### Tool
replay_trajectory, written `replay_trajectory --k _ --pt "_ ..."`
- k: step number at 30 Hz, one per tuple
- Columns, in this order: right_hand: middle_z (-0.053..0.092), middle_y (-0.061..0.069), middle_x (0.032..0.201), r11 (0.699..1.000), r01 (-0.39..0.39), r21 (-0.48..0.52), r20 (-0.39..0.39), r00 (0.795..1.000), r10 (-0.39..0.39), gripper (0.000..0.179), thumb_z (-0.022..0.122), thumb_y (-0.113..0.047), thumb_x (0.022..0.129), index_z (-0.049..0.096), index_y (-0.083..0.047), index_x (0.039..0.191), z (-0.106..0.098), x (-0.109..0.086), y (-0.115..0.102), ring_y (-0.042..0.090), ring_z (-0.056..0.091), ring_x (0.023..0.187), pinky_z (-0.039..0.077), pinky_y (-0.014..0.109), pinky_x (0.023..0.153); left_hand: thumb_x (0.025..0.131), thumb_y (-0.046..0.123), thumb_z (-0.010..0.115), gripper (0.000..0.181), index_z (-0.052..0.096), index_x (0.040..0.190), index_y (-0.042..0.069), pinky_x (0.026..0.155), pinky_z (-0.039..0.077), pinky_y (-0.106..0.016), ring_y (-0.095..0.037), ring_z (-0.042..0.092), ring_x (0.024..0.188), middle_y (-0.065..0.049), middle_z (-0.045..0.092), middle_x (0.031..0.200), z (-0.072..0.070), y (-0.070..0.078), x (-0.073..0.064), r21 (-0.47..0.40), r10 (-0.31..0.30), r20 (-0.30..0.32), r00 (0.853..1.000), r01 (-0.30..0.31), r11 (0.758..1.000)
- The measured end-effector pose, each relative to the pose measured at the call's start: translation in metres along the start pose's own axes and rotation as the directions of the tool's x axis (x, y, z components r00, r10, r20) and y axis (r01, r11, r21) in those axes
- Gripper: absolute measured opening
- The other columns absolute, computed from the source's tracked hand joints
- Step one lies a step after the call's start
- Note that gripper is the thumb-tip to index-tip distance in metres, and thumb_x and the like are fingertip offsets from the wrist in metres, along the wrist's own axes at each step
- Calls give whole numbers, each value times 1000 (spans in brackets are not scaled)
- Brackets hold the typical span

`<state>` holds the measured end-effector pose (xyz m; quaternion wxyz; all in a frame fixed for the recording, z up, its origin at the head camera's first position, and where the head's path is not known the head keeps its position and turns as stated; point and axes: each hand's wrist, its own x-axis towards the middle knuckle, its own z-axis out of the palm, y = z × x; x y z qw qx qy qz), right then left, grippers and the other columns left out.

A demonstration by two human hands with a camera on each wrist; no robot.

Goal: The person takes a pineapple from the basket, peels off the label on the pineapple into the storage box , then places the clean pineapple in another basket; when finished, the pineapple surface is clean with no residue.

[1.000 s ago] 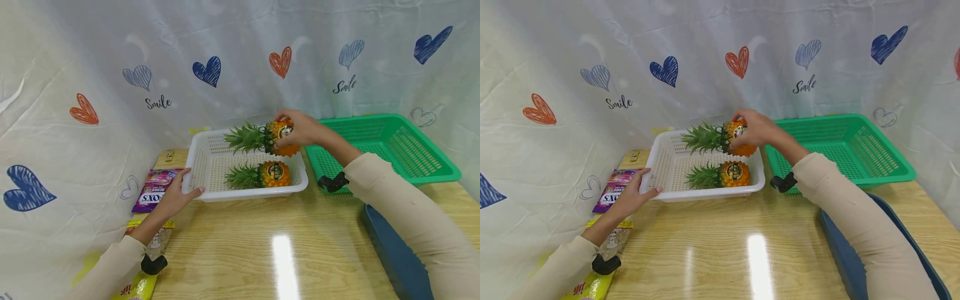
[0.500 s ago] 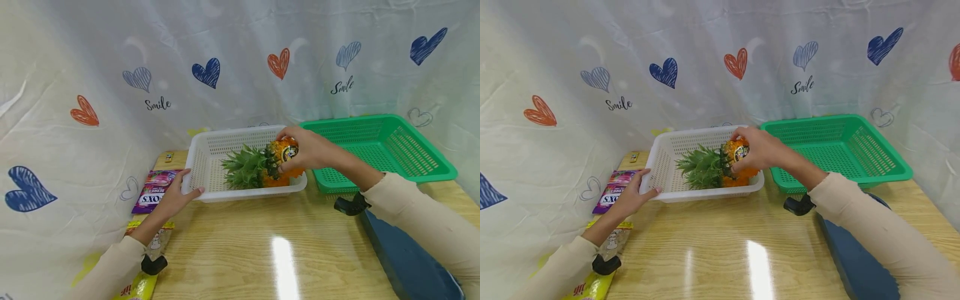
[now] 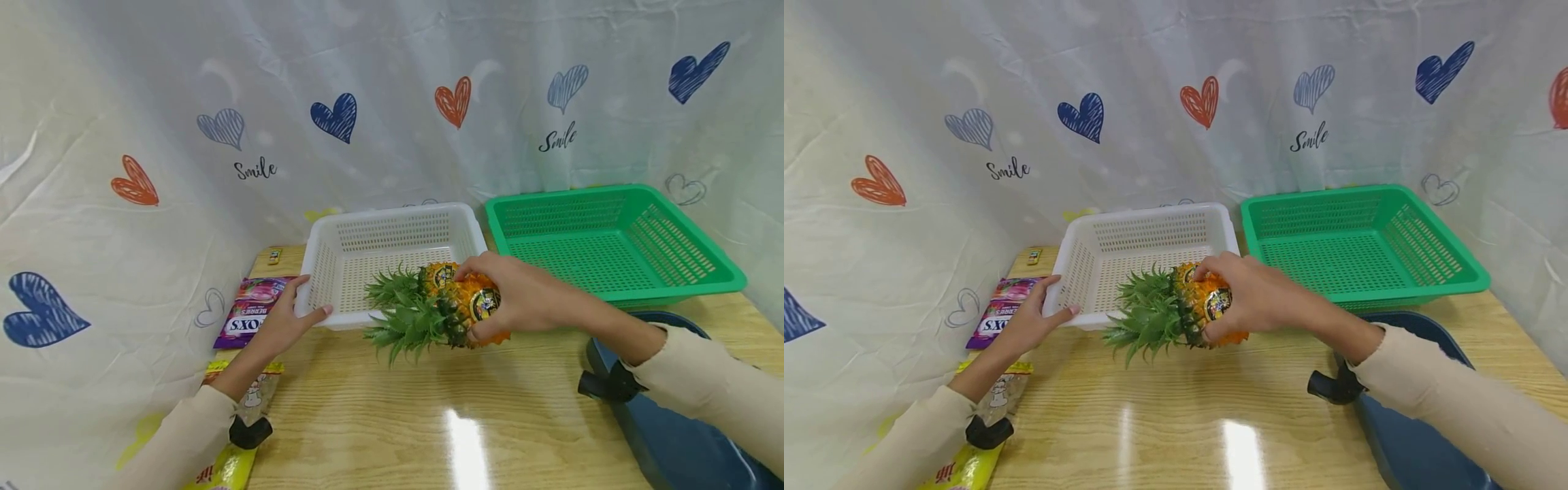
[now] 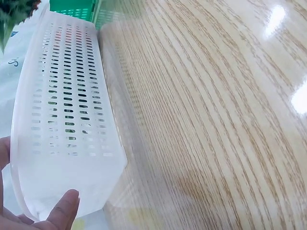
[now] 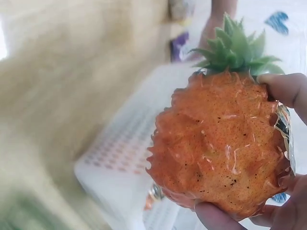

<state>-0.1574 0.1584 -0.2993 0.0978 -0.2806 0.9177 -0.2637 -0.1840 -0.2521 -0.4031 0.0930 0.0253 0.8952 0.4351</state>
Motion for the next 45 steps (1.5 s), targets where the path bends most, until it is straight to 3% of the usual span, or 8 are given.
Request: replay_trajectory --k 5,12,19,29,36,45 --pt "58 -2 132 999 10 43 58 998 -13 68 86 -43 71 57 -24 130 16 -13 -3 23 57 117 53 47 87 93 49 69 95 12 161 15 99 49 -55 -43 53 130 -26 43 148 -1 0 1 -2 6 1 1000 -6 1000" --pt "58 0 129 992 -6 129 128 992 -10 63 86 -43 72 58 -23 126 40 -22 1 20 59 107 51 43 84 93 50 69 95 12 161 17 99 49 -55 -42 54 129 -25 46 147 -1 -1 1 0 0 1 1000 0 1000" --pt "62 1 125 997 -29 70 102 995 22 66 88 -46 66 62 -24 122 61 -23 12 26 58 114 51 50 88 93 51 69 96 11 161 17 99 49 -56 -42 54 129 -25 45 147 -1 0 0 -4 -3 12 1000 3 1000" --pt "63 4 125 994 -83 75 84 994 76 70 90 -45 64 62 -21 123 78 -18 22 29 59 116 51 51 89 92 51 69 97 11 162 18 101 47 -57 -42 53 130 -25 44 148 -2 1 -1 -8 -14 12 1000 14 1000" --pt "61 7 133 988 -77 130 83 994 67 70 88 -42 69 62 -16 129 88 -21 30 34 57 123 49 56 96 93 48 69 95 11 161 17 100 48 -55 -42 54 129 -26 45 148 -2 4 -1 -17 -9 16 1000 9 1000" --pt "57 11 140 987 -41 157 66 997 31 76 80 -56 78 59 -13 138 90 -22 38 35 55 126 48 58 98 93 49 69 96 10 162 17 101 47 -57 -42 53 130 -26 44 148 -2 6 -2 -3 -12 12 1000 12 1000"
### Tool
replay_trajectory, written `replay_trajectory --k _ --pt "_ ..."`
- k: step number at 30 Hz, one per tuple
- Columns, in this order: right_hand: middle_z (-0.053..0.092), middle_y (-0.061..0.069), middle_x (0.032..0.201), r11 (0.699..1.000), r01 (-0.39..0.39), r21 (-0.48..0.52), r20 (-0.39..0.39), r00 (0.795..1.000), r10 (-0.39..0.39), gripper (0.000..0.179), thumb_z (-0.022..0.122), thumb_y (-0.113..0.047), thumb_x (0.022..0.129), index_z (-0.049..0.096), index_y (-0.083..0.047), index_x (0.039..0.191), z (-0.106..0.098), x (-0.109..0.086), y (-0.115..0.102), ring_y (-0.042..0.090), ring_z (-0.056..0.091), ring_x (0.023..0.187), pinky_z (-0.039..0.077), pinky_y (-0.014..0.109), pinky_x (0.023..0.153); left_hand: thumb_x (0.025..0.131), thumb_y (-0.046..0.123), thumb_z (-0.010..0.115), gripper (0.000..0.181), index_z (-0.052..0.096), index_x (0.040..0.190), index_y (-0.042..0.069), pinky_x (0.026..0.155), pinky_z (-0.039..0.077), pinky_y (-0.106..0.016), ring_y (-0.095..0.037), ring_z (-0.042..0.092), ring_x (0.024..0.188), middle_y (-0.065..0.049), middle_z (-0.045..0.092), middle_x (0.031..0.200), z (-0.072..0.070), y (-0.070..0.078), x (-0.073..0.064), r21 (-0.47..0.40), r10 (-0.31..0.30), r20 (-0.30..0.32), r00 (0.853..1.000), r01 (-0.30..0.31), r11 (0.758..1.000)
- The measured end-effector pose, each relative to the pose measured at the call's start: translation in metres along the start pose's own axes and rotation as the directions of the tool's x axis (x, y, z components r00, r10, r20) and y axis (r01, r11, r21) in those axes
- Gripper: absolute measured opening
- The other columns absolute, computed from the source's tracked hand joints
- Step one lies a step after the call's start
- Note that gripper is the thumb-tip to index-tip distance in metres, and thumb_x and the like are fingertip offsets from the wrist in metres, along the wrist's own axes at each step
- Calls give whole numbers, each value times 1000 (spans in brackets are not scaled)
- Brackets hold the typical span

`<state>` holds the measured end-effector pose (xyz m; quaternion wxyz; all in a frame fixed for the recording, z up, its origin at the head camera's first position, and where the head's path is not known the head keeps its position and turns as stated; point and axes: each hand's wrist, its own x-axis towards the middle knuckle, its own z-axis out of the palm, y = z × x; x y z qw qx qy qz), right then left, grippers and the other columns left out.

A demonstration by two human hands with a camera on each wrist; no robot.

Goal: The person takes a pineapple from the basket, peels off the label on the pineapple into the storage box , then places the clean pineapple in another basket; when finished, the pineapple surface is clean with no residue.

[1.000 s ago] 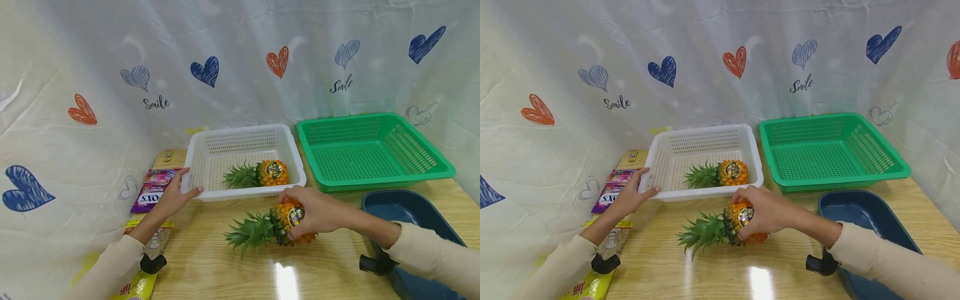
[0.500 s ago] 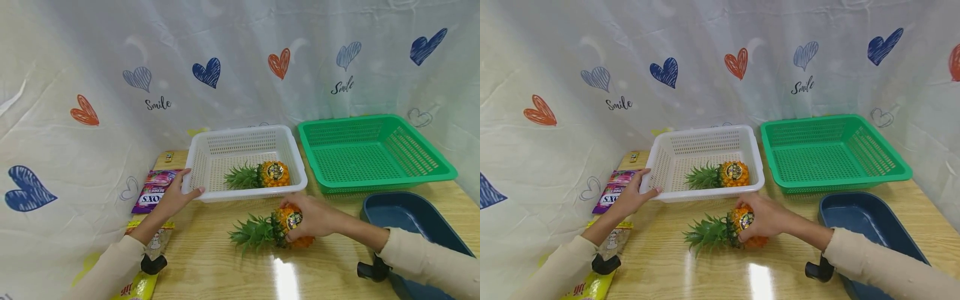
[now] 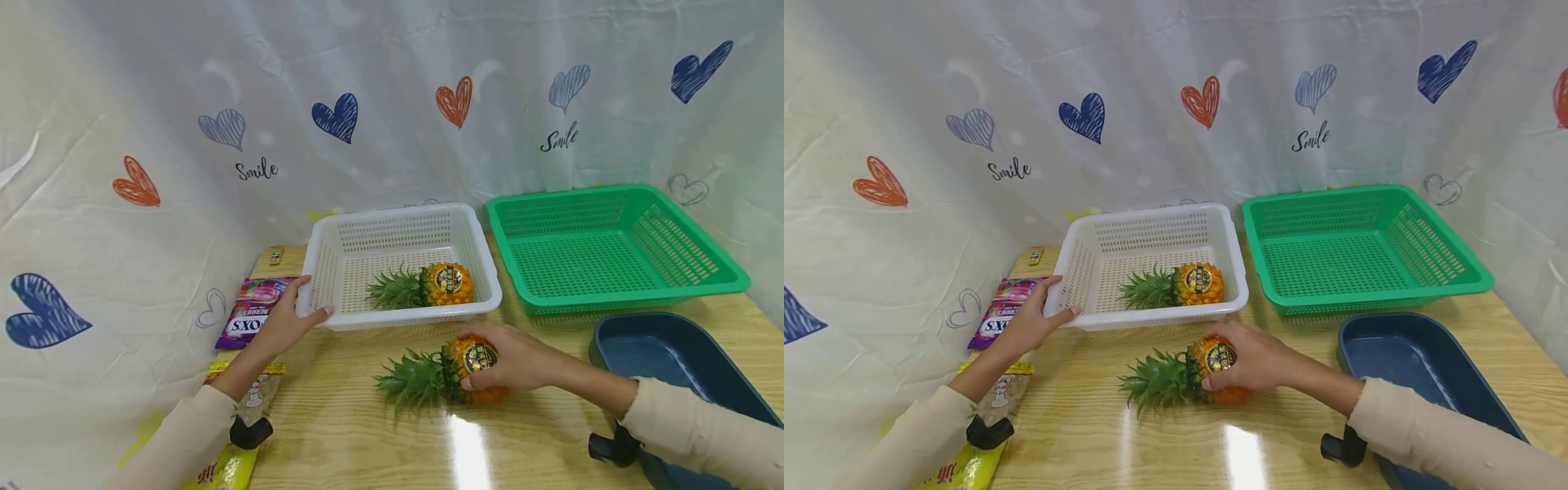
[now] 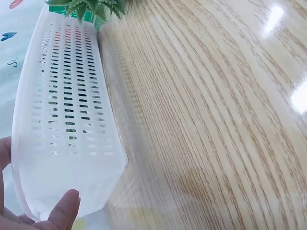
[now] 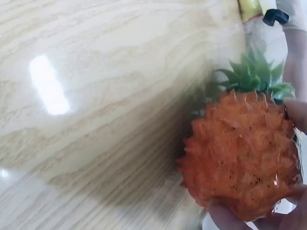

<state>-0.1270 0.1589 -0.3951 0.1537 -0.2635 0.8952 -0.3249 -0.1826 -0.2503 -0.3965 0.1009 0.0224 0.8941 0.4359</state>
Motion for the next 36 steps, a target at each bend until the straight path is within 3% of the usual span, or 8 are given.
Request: replay_trajectory --k 4,9,16,19,23,27,33,36 --pt "51 17 144 1000 4 25 54 999 -6 87 79 -59 79 52 -8 144 -2 -1 2 39 52 129 46 60 100 93 48 69 95 10 162 17 101 47 -57 -43 52 131 -26 43 149 1 -1 1 -8 -1 1 1000 1 1000" --pt "41 23 151 997 -48 55 128 991 40 100 82 -59 75 42 -5 150 -3 -2 3 44 43 136 42 63 103 94 47 68 95 9 162 16 102 47 -58 -44 51 132 -27 42 150 2 -3 2 -4 2 9 1000 -2 1000" --pt "51 15 143 994 -68 87 100 993 60 91 84 -54 75 48 -7 144 -2 0 2 33 54 126 47 54 99 95 48 66 96 7 161 10 100 48 -57 -45 53 130 -29 42 148 2 -5 2 40 45 5 999 -45 998" --pt "53 13 139 992 -84 92 99 992 75 91 84 -54 75 48 -8 145 -2 1 2 26 57 116 49 49 94 97 46 65 97 4 160 5 99 50 -58 -46 51 131 -29 37 149 -2 -7 2 44 90 3 996 -90 995" --pt "51 16 143 990 -103 100 99 991 93 91 83 -54 76 47 -8 146 -2 1 1 29 57 119 50 51 94 99 42 63 96 0 159 2 100 49 -59 -49 41 138 -28 24 155 -9 -6 -2 24 139 -36 990 -138 990" --pt "49 17 146 989 -106 99 85 992 97 91 83 -55 75 48 -9 146 -2 0 1 33 55 124 50 52 95 98 41 64 94 4 160 3 106 43 -60 -49 38 141 -27 23 157 -14 2 -9 41 193 -106 976 -190 981" --pt "59 12 123 982 -114 152 85 991 102 90 85 -50 76 47 -6 145 -1 1 3 15 63 89 54 33 72 97 41 66 92 10 160 5 109 35 -64 -42 38 141 -21 28 157 -11 22 -24 116 279 -183 943 -261 958" --pt "60 10 116 980 -110 165 78 992 99 89 85 -48 76 48 -5 144 0 1 3 13 63 83 55 30 67 96 34 69 85 18 158 6 110 34 -63 -39 39 140 -18 32 156 -3 33 -32 115 342 -203 917 -325 939"
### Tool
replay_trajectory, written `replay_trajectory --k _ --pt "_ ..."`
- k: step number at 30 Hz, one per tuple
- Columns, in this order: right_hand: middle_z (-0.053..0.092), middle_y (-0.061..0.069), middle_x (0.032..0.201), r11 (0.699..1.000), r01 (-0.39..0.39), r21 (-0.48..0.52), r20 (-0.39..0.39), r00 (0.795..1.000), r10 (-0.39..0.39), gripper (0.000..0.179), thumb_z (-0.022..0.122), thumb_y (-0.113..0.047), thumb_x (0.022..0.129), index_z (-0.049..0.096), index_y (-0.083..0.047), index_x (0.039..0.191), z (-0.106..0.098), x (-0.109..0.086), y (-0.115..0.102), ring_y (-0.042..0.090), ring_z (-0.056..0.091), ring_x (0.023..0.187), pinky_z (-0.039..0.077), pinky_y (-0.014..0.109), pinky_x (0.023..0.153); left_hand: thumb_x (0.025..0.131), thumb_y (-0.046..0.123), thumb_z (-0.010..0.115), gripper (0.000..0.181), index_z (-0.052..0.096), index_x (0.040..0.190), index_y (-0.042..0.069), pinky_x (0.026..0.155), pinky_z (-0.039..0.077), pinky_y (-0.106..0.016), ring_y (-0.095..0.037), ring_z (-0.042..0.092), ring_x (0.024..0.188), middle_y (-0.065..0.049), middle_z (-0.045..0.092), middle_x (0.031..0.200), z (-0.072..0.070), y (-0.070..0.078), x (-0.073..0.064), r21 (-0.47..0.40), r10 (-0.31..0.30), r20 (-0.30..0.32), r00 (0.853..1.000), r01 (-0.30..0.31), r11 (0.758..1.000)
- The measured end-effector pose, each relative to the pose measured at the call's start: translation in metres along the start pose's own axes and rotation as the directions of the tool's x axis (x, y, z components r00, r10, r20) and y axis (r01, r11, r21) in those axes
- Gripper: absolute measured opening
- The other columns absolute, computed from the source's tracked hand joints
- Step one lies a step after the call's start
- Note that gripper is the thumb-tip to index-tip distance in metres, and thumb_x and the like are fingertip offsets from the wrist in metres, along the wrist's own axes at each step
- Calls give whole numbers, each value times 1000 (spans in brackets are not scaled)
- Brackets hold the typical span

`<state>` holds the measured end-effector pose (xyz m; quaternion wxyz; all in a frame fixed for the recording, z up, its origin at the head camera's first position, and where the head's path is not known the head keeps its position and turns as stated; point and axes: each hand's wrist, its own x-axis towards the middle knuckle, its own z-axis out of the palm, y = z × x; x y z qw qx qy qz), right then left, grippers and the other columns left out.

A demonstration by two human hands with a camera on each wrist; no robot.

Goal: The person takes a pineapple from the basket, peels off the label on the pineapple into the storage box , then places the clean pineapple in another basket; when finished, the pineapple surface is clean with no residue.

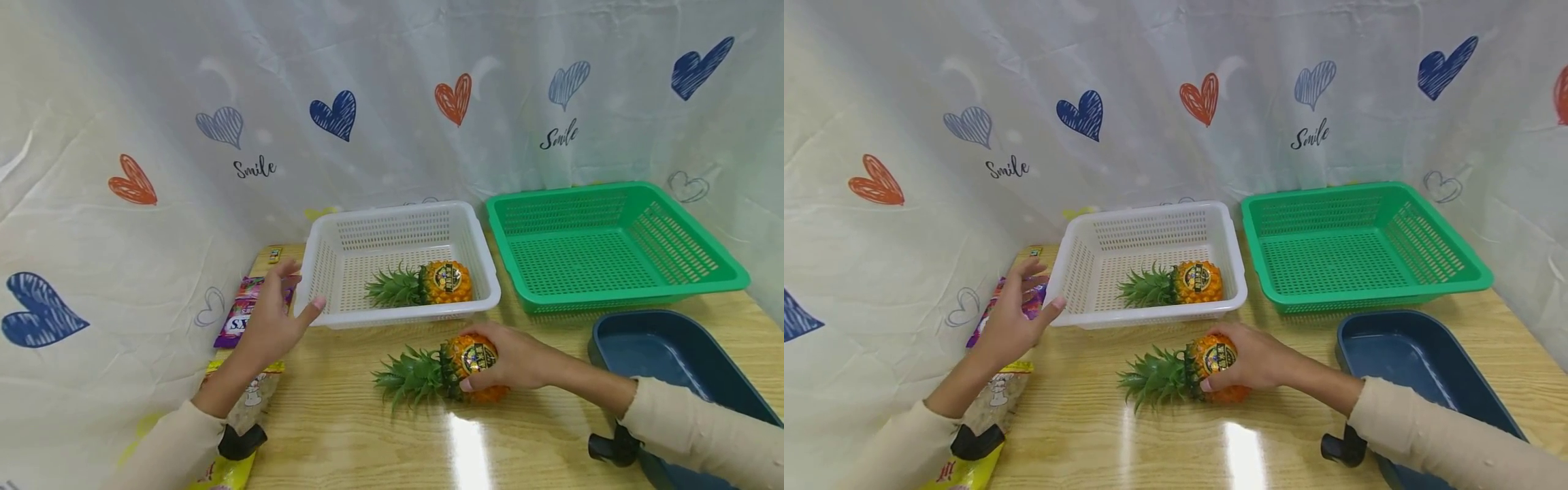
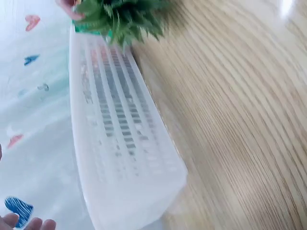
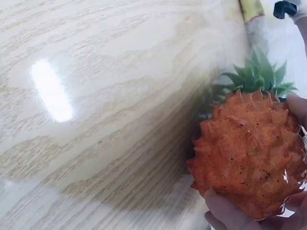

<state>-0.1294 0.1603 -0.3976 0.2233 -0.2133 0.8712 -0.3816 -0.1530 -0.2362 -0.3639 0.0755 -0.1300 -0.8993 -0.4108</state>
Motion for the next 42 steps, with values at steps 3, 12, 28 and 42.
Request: replay_trajectory --k 3,12,28,42 --pt "60 9 116 1000 -4 -16 -13 1000 4 88 85 -49 75 49 -7 144 1 0 0 13 63 84 54 30 66 95 25 71 78 25 156 10 112 34 -60 -36 42 139 -14 37 155 11 16 -8 -30 93 14 996 -93 995" --pt "61 9 116 1000 -26 -17 -19 999 26 88 86 -48 74 51 -9 144 2 -1 -3 13 63 84 55 30 65 96 29 70 70 31 154 19 111 40 -51 -27 48 136 -4 40 154 59 53 -31 -185 228 330 916 -174 967" --pt "64 4 109 999 16 -41 -47 999 -18 81 87 -45 73 55 -9 138 4 -1 -1 12 63 82 55 28 64 88 65 66 82 33 155 31 107 42 -56 -24 41 141 1 39 155 116 50 -32 -15 192 506 841 -214 977" --pt "63 4 113 998 19 -55 -66 998 -23 81 85 -47 74 55 -10 139 7 -4 -3 11 62 85 54 28 66 77 56 83 90 37 152 38 104 46 -55 -27 42 140 3 41 152 132 36 -30 70 95 574 814 -164 984"
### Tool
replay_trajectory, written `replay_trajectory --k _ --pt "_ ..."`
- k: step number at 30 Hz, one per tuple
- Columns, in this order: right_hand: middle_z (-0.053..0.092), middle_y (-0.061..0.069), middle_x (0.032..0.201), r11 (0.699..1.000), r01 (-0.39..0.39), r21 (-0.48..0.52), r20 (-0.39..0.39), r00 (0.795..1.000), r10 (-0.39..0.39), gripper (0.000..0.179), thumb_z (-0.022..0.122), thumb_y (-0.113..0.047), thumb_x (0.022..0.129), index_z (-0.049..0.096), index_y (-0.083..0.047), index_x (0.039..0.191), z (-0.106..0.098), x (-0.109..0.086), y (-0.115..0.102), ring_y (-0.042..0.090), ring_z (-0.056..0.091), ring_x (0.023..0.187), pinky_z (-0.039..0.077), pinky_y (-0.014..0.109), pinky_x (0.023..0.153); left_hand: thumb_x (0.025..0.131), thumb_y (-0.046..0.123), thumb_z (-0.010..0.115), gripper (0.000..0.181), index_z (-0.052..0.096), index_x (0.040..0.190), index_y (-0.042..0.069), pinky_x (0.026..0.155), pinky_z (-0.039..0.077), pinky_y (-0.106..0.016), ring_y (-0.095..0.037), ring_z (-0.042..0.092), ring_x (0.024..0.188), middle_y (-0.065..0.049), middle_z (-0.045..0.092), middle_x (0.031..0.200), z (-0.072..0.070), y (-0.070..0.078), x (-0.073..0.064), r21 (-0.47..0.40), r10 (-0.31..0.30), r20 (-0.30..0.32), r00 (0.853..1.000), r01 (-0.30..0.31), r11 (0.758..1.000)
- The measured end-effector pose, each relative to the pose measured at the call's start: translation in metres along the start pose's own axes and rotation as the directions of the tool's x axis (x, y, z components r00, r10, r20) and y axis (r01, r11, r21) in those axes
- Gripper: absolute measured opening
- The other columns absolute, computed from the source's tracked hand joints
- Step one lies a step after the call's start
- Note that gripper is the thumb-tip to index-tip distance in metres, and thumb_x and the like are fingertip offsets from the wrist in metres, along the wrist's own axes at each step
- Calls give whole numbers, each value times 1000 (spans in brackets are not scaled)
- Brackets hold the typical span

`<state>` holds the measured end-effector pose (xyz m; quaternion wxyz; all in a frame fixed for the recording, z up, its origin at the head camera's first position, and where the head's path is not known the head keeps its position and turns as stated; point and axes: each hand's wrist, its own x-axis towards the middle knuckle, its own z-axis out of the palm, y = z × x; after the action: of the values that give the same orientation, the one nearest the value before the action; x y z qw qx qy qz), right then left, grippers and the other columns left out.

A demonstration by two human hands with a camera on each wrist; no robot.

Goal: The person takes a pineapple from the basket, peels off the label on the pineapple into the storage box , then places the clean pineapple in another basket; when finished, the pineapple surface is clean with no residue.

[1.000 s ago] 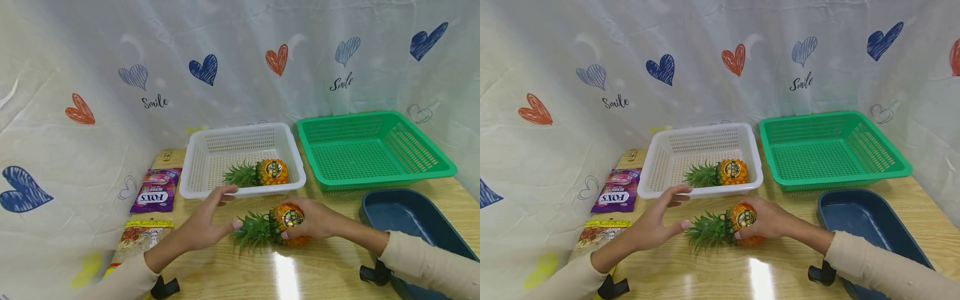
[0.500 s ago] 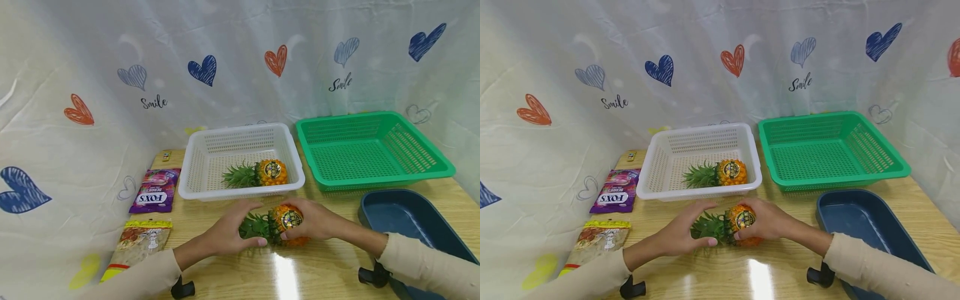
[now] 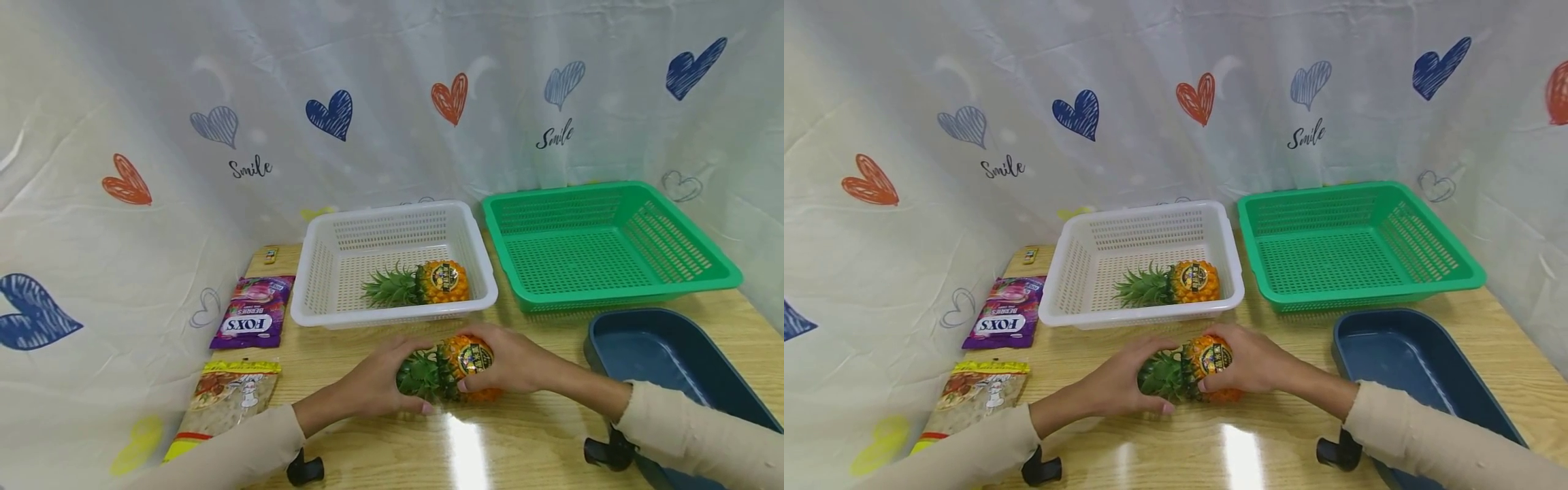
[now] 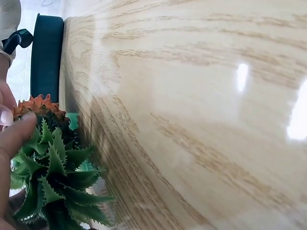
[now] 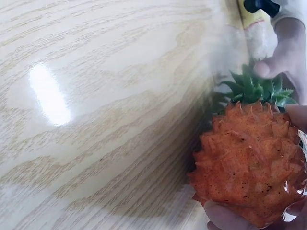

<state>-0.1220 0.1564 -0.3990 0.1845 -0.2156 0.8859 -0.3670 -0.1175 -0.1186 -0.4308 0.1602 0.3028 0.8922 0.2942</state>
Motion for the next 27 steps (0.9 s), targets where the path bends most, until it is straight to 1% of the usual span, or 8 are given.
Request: replay_trajectory --k 4,10,12,14,16,18,22,27 --pt "64 1 110 1000 11 1 -10 1000 -11 77 85 -46 74 57 -12 137 1 0 1 11 62 87 53 29 68 81 52 81 82 41 150 34 101 48 -53 -25 48 135 3 45 148 -1 0 0 -15 -14 12 1000 14 1000" --pt "63 1 107 999 15 31 -3 1000 -15 70 85 -47 76 58 -17 134 1 -1 0 13 61 86 54 29 67 83 49 80 76 46 148 27 97 51 -44 -18 55 123 2 52 138 -3 -1 0 -18 7 1 1000 -7 1000" --pt "63 5 116 1000 11 10 -6 1000 -11 75 84 -50 77 57 -14 137 -1 -2 0 19 62 94 55 32 71 84 49 79 75 46 148 27 96 51 -42 -17 56 121 3 53 137 -3 -2 1 -18 5 0 1000 -5 1000" --pt "60 12 129 1000 0 -30 -16 1000 -1 81 82 -56 77 55 -13 141 -4 -3 -1 28 62 108 56 41 80 84 49 78 74 47 147 26 94 52 -40 -17 57 120 3 53 136 -4 -3 1 -17 0 -1 1000 0 1000" --pt "54 16 140 998 -6 -63 -35 999 4 86 81 -59 77 53 -13 144 -8 -5 -2 35 58 118 54 49 86 85 48 78 73 47 146 25 94 52 -40 -17 57 120 3 53 136 -4 -3 1 -14 -4 -3 1000 4 1000" --pt "50 17 146 996 -7 -89 -62 998 1 85 79 -62 77 54 -15 143 -12 -7 -2 39 54 125 52 54 90 85 46 79 72 48 146 23 94 52 -40 -18 58 119 2 54 136 -4 -3 1 -10 -2 -6 1000 2 1000" --pt "57 11 136 997 23 -67 -114 993 -31 70 80 -58 78 62 -20 134 -21 -11 -3 35 56 117 53 52 85 85 45 79 72 48 146 21 96 51 -41 -18 57 122 2 55 138 -5 -2 1 -7 -5 -4 1000 5 1000" --pt "64 4 120 998 12 -63 -176 984 -23 51 79 -52 83 68 -19 119 -29 -15 -6 23 62 100 53 37 75 85 43 80 71 49 145 22 87 52 -33 -14 58 112 2 56 133 -5 -2 2 -21 -11 -3 1000 11 1000"
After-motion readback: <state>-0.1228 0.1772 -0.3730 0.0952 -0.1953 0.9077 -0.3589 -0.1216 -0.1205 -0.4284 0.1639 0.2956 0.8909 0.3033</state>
